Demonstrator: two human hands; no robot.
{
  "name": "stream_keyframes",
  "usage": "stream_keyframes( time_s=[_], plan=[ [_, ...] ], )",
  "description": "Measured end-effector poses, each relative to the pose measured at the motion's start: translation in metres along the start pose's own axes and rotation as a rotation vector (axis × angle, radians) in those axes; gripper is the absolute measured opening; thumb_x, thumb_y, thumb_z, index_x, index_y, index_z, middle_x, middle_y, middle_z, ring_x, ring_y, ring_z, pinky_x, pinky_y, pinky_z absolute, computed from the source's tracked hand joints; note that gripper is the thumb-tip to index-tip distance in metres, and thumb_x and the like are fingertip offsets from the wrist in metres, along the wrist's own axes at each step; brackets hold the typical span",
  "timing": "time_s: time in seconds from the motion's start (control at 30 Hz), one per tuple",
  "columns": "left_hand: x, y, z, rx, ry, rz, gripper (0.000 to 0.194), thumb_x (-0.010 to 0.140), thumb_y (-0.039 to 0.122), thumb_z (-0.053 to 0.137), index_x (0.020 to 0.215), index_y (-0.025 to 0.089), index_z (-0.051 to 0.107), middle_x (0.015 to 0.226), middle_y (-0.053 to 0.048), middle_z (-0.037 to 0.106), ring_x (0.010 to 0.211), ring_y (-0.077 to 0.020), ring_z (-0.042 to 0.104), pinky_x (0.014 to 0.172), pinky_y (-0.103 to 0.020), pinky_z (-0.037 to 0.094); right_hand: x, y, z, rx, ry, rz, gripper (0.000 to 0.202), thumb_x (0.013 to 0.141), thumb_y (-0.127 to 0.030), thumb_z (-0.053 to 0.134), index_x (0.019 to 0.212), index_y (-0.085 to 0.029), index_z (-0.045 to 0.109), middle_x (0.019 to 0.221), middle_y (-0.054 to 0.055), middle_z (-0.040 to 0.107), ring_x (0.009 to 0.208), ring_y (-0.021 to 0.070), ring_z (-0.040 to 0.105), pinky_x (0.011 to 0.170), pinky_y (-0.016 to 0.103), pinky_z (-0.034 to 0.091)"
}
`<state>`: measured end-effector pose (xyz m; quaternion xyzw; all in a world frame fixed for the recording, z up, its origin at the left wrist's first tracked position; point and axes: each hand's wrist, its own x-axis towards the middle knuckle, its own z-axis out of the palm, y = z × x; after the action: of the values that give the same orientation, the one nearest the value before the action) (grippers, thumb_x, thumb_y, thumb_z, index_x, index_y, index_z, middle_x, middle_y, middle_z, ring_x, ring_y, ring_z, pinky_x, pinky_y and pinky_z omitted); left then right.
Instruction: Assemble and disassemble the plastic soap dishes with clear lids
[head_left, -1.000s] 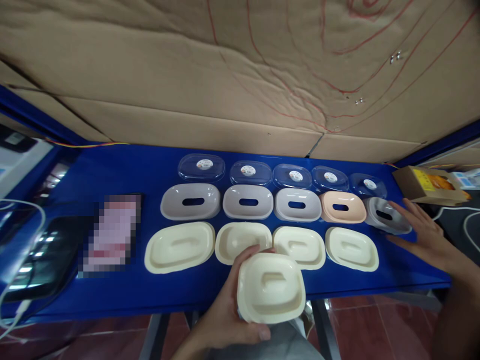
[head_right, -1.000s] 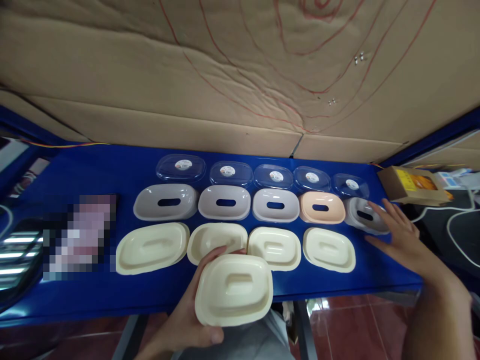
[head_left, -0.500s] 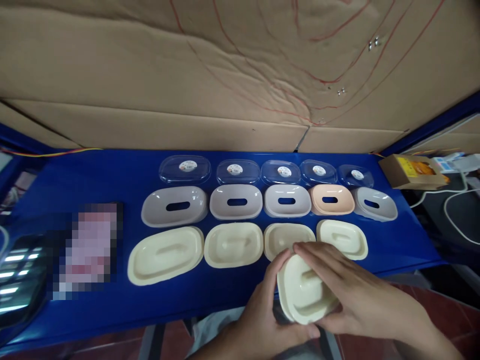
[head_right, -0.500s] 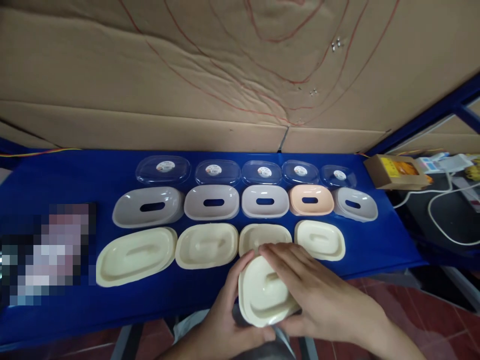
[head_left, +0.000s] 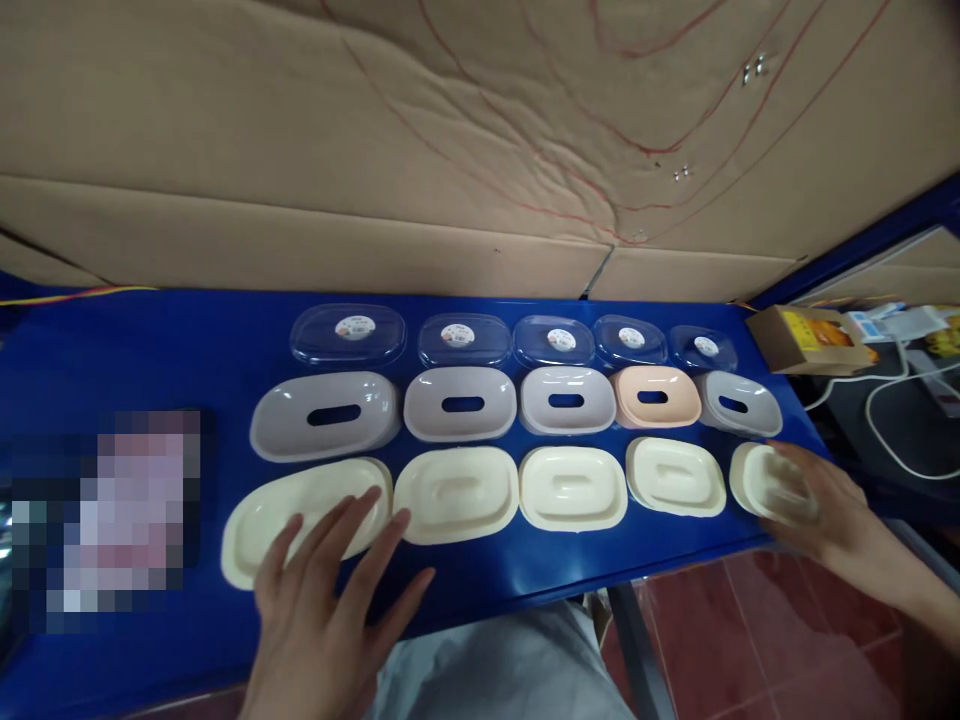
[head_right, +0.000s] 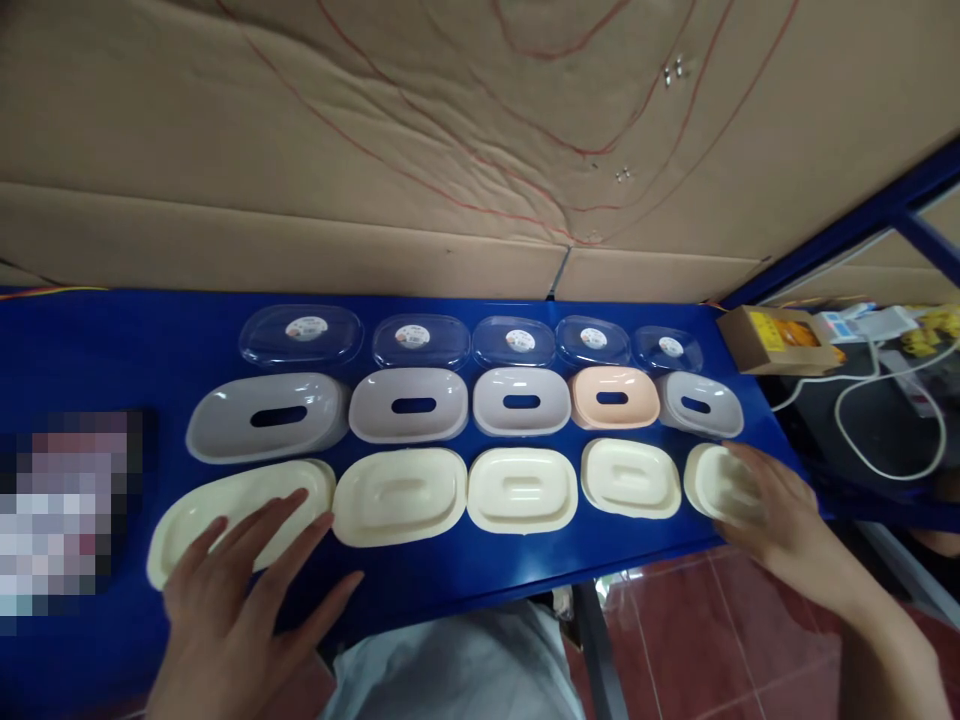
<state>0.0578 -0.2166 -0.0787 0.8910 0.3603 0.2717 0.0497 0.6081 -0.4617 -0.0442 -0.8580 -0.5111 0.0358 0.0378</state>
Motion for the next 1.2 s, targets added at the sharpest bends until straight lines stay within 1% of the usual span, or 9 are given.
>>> stream_keyframes(
  time_s=[0.1, 0.2, 0.33, 0.5, 0.63, 0.77, 0.93, 1.07, 1.2],
  plan=[
    [-0.006, -0.007, -0.006, 0.086, -0.050, -0.045, 0.073, 0.101, 0.034, 0.072, 0.167, 0.030, 0.042, 0.162, -0.019, 0.053, 0.145, -0.0437, 0.055, 0.128, -0.069, 0.029, 0.001, -0.002, 0.015, 0.068, -0.126, -0.025, 0.081, 0.090, -0.056, 0.068, 0.161, -0.030, 0.039, 0.158, 0.019, 0.057, 0.148, 0.0454, 0.054, 0.119, 0.060, 0.046],
    [-0.012, -0.008, -0.009, 0.134, -0.093, -0.096, 0.072, 0.103, 0.037, 0.067, 0.169, 0.032, 0.038, 0.168, -0.018, 0.046, 0.147, -0.0460, 0.053, 0.127, -0.070, 0.028, 0.003, -0.014, 0.018, 0.078, -0.100, -0.089, 0.079, 0.096, -0.057, 0.061, 0.166, -0.031, 0.036, 0.168, 0.017, 0.049, 0.158, 0.0423, 0.043, 0.126, 0.061, 0.037],
    [-0.017, -0.006, -0.007, 0.162, -0.128, -0.149, 0.072, 0.103, 0.037, 0.066, 0.170, 0.038, 0.038, 0.175, -0.015, 0.039, 0.149, -0.0472, 0.051, 0.127, -0.071, 0.025, 0.000, -0.024, 0.017, -0.009, -0.023, -0.147, 0.062, 0.104, -0.051, 0.049, 0.165, -0.039, 0.043, 0.175, 0.010, 0.042, 0.165, 0.0387, 0.031, 0.131, 0.066, 0.022],
    [-0.018, 0.000, -0.004, 0.184, -0.119, -0.211, 0.077, 0.102, 0.039, 0.068, 0.171, 0.039, 0.034, 0.175, -0.015, 0.039, 0.148, -0.0484, 0.051, 0.126, -0.074, 0.019, -0.007, -0.012, 0.027, 0.074, 0.023, -0.108, 0.051, 0.104, -0.042, 0.046, 0.154, -0.040, 0.056, 0.174, 0.007, 0.044, 0.161, 0.0378, 0.040, 0.127, 0.065, 0.033],
    [-0.018, 0.001, -0.001, 0.198, -0.130, -0.222, 0.078, 0.102, 0.037, 0.069, 0.172, 0.038, 0.034, 0.173, -0.017, 0.042, 0.147, -0.0492, 0.053, 0.125, -0.077, 0.018, -0.011, -0.017, 0.032, 0.180, 0.050, -0.062, 0.049, 0.105, -0.039, 0.048, 0.152, -0.035, 0.058, 0.169, 0.012, 0.049, 0.158, 0.0386, 0.045, 0.128, 0.063, 0.035],
    [-0.020, 0.005, 0.005, 0.205, -0.114, -0.257, 0.080, 0.101, 0.036, 0.072, 0.171, 0.039, 0.034, 0.170, -0.018, 0.047, 0.146, -0.0478, 0.055, 0.125, -0.077, 0.015, -0.023, -0.058, 0.033, 0.221, 0.171, -0.008, 0.060, 0.105, -0.046, 0.053, 0.163, -0.036, 0.044, 0.173, 0.011, 0.041, 0.163, 0.0402, 0.035, 0.130, 0.066, 0.030],
    [-0.021, 0.012, 0.012, 0.194, -0.113, -0.304, 0.076, 0.098, 0.037, 0.075, 0.167, 0.037, 0.041, 0.169, -0.019, 0.046, 0.153, -0.0499, 0.045, 0.124, -0.079, 0.012, -0.033, -0.108, 0.046, 0.202, 0.130, -0.062, 0.085, 0.101, -0.065, 0.059, 0.172, -0.032, 0.026, 0.181, 0.015, 0.021, 0.166, 0.0473, 0.023, 0.128, 0.076, 0.024],
    [-0.012, 0.022, 0.018, 0.182, -0.117, -0.365, 0.069, 0.098, 0.045, 0.074, 0.160, 0.027, 0.049, 0.170, -0.024, 0.041, 0.157, -0.0524, 0.038, 0.122, -0.083, 0.010, -0.023, -0.109, 0.058, 0.101, 0.184, -0.087, 0.088, 0.099, -0.074, 0.057, 0.171, -0.030, 0.029, 0.179, 0.019, 0.025, 0.163, 0.0496, 0.029, 0.126, 0.080, 0.015],
    [-0.002, 0.036, 0.028, 0.191, -0.066, -0.409, 0.072, 0.094, 0.053, 0.077, 0.153, 0.019, 0.053, 0.170, -0.030, 0.038, 0.157, -0.0538, 0.036, 0.123, -0.083, 0.006, -0.009, -0.102, 0.060, 0.080, 0.172, -0.121, 0.088, 0.099, -0.075, 0.057, 0.171, -0.030, 0.030, 0.179, 0.019, 0.025, 0.163, 0.0479, 0.030, 0.127, 0.078, 0.016]
  ],
)
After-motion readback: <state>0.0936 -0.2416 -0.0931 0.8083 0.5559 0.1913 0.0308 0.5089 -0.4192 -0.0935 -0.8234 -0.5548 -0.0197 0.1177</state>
